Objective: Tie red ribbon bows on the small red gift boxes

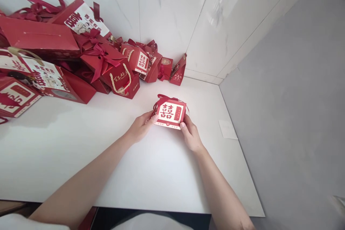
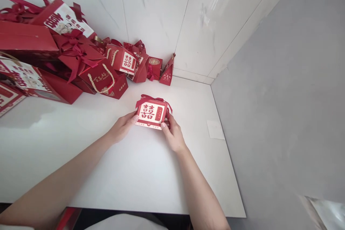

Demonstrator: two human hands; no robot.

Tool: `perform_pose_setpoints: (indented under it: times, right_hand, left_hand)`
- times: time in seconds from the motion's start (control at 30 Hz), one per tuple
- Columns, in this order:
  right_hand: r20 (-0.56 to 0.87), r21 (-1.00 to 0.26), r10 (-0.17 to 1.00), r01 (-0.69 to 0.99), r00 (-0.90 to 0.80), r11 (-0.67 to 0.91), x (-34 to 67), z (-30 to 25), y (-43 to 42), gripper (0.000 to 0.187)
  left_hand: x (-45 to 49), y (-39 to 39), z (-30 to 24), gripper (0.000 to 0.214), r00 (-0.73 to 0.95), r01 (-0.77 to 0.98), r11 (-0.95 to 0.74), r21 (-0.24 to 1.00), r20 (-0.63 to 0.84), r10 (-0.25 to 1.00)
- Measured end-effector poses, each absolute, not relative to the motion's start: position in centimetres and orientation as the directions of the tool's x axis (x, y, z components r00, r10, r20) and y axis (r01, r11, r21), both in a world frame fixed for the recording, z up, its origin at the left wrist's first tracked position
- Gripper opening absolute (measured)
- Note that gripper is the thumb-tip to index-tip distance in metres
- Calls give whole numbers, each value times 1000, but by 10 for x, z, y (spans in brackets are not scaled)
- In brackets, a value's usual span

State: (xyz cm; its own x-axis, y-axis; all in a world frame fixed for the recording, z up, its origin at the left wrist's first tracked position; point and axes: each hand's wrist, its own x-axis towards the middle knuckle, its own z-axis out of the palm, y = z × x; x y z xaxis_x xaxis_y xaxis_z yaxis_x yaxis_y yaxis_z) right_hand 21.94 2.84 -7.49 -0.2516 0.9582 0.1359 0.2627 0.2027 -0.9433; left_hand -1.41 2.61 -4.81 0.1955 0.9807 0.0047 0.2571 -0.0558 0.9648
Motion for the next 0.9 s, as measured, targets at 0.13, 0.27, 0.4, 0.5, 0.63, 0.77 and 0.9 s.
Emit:
perform_pose_setpoints:
  times: [0.13, 0.27, 0.4, 0.5, 0.63, 0.77, 0.9]
  right_hand:
    - [141, -947, 954, 245, -266, 209, 219, -73, 28, 60]
    - [140, -944, 953, 254, -269, 210, 219, -71, 28, 61]
    - [138, -937, 954, 277, -265, 213, 219, -71, 28, 61]
    - [139, -937, 954, 277, -265, 213, 220, -74, 28, 60]
    - [201, -945, 962, 223, -183, 239, 218, -78, 28, 63]
    - [289, -932, 952, 195, -105, 304, 214, -71, 24, 56]
    - [410, -859, 897, 259, -167, 441, 209, -61, 15, 45]
  left_hand:
    - [-14, 26, -48, 58, 175, 258, -30, 966, -16, 984]
    - [-14, 27, -50, 55, 170, 258, -19, 966, -26, 985]
    - [-15, 26, -48, 55, 186, 249, -24, 968, -23, 982]
    - [-15, 26, -48, 56, 181, 248, -31, 968, -15, 983]
    - [-14, 28, -54, 55, 148, 167, -32, 986, 7, 989]
    - [-11, 33, -61, 71, -46, -34, 18, 999, -20, 999]
    - [-11, 34, -63, 75, 60, -93, 9, 996, -4, 998]
